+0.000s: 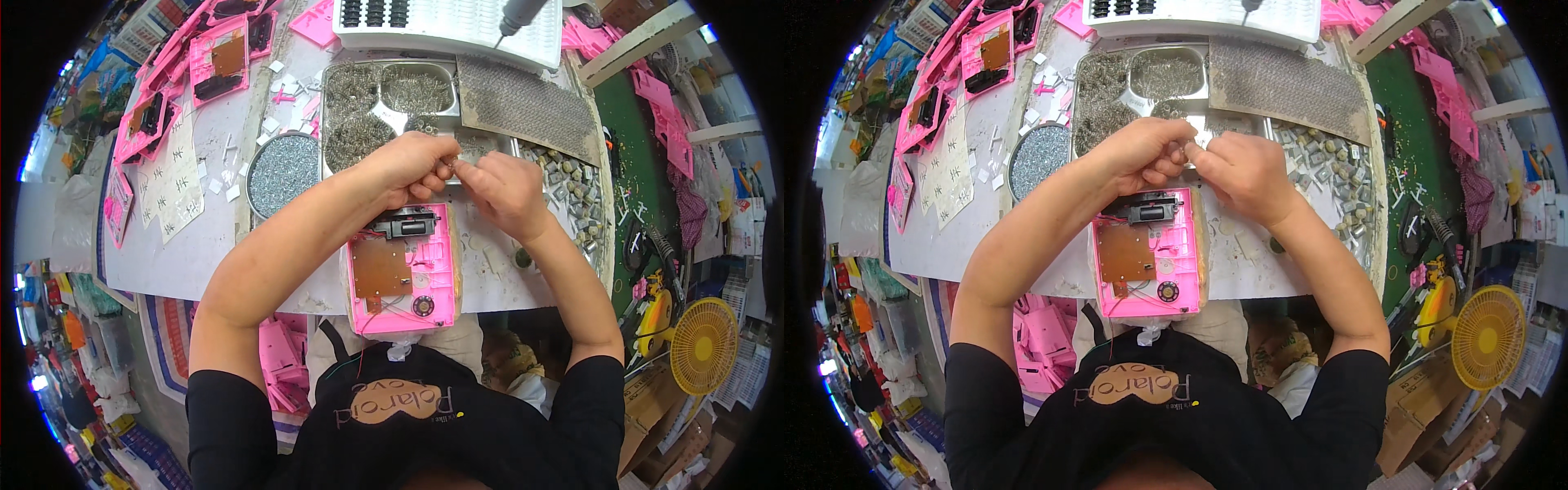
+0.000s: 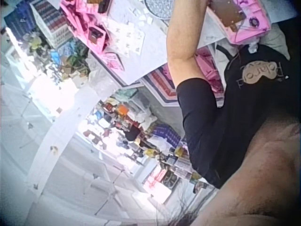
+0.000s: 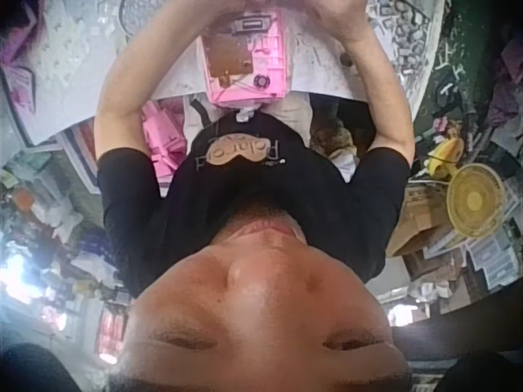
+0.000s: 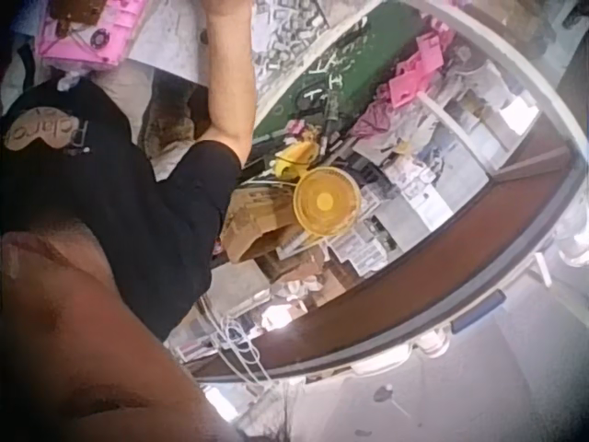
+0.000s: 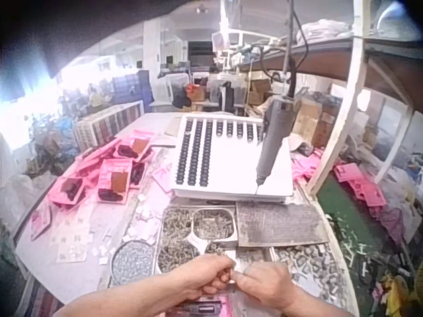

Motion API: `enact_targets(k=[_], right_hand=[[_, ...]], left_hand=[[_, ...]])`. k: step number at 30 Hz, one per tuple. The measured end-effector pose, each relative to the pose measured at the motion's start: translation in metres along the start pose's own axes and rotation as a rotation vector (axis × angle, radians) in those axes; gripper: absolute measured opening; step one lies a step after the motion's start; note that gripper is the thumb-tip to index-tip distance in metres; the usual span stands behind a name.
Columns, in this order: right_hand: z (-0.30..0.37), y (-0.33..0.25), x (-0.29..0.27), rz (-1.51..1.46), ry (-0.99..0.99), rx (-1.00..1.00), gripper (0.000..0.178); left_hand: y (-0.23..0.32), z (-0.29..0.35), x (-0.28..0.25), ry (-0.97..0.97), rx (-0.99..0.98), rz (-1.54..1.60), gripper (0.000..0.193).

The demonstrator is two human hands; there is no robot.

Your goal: Assemble and solder components into a pink electronic housing, then secure with screws.

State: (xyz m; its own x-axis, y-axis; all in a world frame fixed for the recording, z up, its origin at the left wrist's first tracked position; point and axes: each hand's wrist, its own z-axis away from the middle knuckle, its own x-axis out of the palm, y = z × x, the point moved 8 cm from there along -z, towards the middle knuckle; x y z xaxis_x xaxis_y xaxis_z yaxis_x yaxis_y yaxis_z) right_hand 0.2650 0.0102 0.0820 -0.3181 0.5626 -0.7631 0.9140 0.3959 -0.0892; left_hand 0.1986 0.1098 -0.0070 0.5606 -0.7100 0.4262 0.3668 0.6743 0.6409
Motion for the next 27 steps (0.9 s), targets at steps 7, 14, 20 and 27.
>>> enact_targets(k=[7, 14, 20, 27], right_hand=[[-0.010, -0.002, -0.007, -0.005, -0.089, -0.110, 0.022], [-0.002, 0.026, 0.003, -0.169, 0.026, 0.318, 0.014], [0.045, 0.057, 0.044, -1.080, -0.132, 1.182, 0.040], [0.046, 0.045, 0.056, -1.418, -0.148, 1.401, 0.051]], left_hand=[[0.005, -0.002, -0.002, -0.004, 0.067, -0.161, 0.017], [0.021, -0.004, -0.002, 0.012, 0.407, -0.280, 0.023], [0.039, 0.011, 0.004, 0.168, 0.747, -0.512, 0.024], [0.038, 0.012, 0.014, 0.173, 0.830, -0.540, 0.021]])
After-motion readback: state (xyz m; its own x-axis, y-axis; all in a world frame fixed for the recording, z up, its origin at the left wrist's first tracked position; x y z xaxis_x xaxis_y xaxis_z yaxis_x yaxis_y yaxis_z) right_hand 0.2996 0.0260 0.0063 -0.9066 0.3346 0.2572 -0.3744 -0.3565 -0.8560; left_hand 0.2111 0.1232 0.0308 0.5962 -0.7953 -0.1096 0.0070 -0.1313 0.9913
